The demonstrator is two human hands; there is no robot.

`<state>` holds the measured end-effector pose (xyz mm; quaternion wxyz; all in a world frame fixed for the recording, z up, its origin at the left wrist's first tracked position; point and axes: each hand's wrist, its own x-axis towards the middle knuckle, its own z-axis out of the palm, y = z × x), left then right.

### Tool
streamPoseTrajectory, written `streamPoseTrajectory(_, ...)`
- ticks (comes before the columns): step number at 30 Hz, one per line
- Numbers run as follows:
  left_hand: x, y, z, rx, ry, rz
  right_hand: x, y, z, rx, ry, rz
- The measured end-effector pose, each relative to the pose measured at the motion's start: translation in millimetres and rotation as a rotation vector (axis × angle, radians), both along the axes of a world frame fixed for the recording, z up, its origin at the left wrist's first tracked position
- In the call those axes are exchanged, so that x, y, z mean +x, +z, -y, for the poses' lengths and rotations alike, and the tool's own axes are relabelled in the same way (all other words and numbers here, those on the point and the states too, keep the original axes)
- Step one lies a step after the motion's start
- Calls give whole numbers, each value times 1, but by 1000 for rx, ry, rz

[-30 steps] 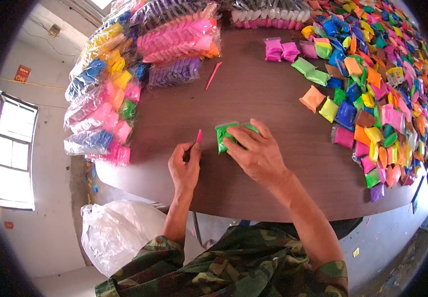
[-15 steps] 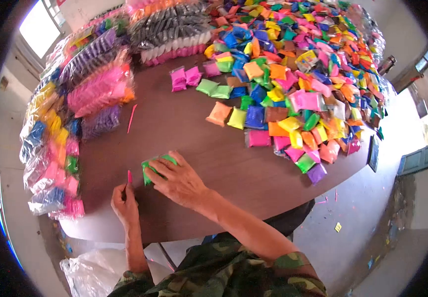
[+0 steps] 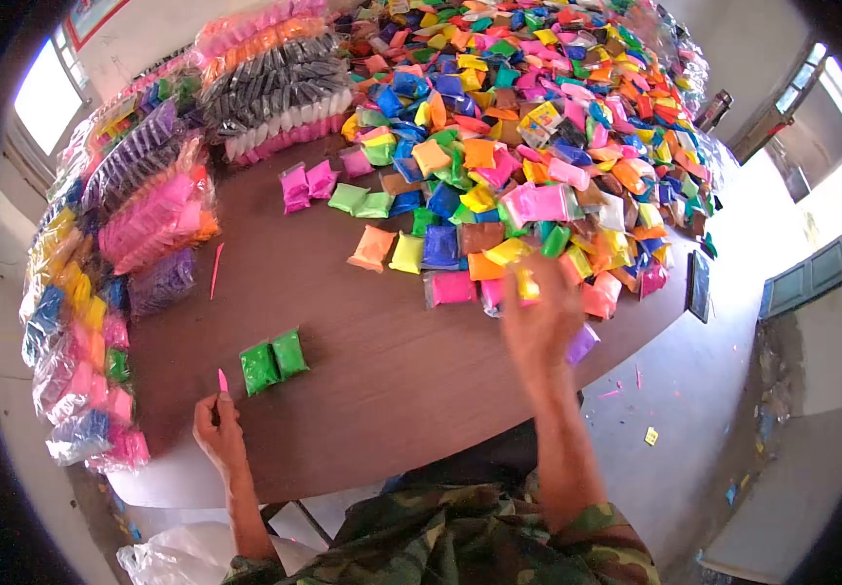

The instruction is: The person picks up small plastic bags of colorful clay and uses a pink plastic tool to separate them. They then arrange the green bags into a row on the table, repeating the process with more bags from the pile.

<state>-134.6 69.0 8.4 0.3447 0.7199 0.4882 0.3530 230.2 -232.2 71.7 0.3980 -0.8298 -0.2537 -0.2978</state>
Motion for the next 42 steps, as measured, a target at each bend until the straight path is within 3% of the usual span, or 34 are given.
streamPoseTrajectory(4, -1, -4, -4, 10, -2, 6, 41, 11, 35, -224, -327, -168)
streamPoseTrajectory(7, 2, 0, -1, 66, -13, -16, 60, 12, 32, -280, -366, -342)
streamPoseTrajectory(9, 0, -5, -3, 191, -40, -66, 80, -14, 35, -272, -315, -205)
streamPoseTrajectory(10, -7, -13, -10, 297, -56, -113, 83, -12, 36, -317, -310, -264)
streamPoseTrajectory(13, 3, 5, 4, 64, 40, -52, 73, -8, 47, -185, -265, -136)
streamPoseTrajectory(14, 6, 10, 7, -70, 67, 7, 66, 0, 51, -206, -300, -211)
streamPoseTrajectory(16, 3, 6, 4, -18, 37, -1, 44, 7, 60, -87, -288, -225)
streamPoseTrajectory(19, 2, 0, 1, 29, 36, -40, -6, 13, 56, 168, -110, -312)
streamPoseTrajectory(22, 4, 2, 1, 19, 40, -30, -59, 5, 37, -103, 161, -44)
streamPoseTrajectory(27, 7, 11, 6, -30, 40, 3, -114, -50, 17, -185, 572, -227)
streamPoseTrajectory(36, 3, 2, 1, -8, 23, 13, -116, -45, 32, -280, 756, -259)
streamPoseTrajectory(42, 1, -3, -3, -25, 35, 3, -133, -23, 33, -434, 690, -252)
